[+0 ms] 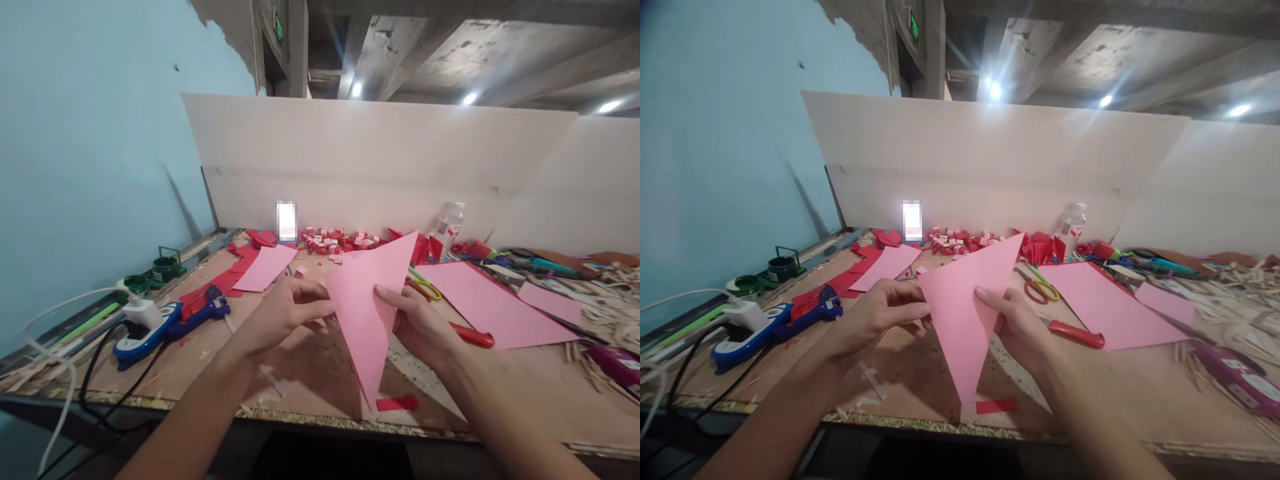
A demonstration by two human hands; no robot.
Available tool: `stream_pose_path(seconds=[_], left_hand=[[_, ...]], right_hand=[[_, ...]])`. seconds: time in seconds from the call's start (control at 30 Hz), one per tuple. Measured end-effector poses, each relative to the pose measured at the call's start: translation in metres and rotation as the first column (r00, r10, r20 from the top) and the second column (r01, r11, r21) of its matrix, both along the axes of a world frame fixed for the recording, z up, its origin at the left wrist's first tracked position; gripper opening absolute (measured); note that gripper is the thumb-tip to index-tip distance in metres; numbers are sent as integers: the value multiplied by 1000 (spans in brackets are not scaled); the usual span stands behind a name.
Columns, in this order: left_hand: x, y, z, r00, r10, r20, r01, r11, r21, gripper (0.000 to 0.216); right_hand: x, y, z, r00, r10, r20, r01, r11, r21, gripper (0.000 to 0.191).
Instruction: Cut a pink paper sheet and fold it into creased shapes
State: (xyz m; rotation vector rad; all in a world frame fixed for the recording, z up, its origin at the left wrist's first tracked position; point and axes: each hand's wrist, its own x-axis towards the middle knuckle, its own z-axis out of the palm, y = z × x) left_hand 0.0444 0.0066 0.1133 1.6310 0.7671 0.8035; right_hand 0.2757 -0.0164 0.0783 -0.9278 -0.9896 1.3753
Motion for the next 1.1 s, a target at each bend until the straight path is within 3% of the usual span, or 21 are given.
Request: stream_pose_path(seconds=[0.07,0.2,0.23,0.33,0.4,0.5,0.6,0.67,0.77,0.87,0.97,1.1], left_hand=[[0,-3,-3,993,102,62,-102,995,-1,22],[2,-10,-5,953,274,127,-286,955,84,20],[5,-13,-7,951,280,134,-296,949,112,18],[18,-21,-14,966,159,204,-181,979,92,15],[27,-26,-21,961,35,274,-39,999,9,15],[32,-30,-29,930,-23,366,54,996,-74,13],[25,-34,-35,881,60,469,5,991,-136,21],[17,-37,-38,854,164,494,-91,982,-168,27],[4,-35,-43,840,330,431,-288,944,-161,32],[-6,-21,-45,867,419,268,-419,906,-61,33],[-13,-2,-35,903,414,117,-421,907,35,42],[-22,18,-7,962,266,-53,-265,964,34,65]], right_hand=[[-6,-2,-3,999,-52,-4,52,999,6,42],[-18,-15,-17,949,-314,-30,314,949,-8,81],[-21,-21,-21,951,-307,-27,307,952,10,85],[-28,-41,-30,999,-47,-10,48,992,116,90],[-32,-50,-33,998,65,-15,-62,989,138,87],[-35,-52,-36,997,-11,-72,17,996,91,60],[-33,-47,-38,957,-196,-212,195,980,-25,51],[-30,-43,-40,912,-324,-251,300,945,-132,52],[-26,-43,-43,875,-424,-232,376,899,-224,50],[-22,-48,-45,899,-380,-219,337,918,-208,48],[-18,-53,-44,913,-371,-171,336,920,-202,57],[-7,-59,-40,921,-383,-74,366,915,-169,63]])
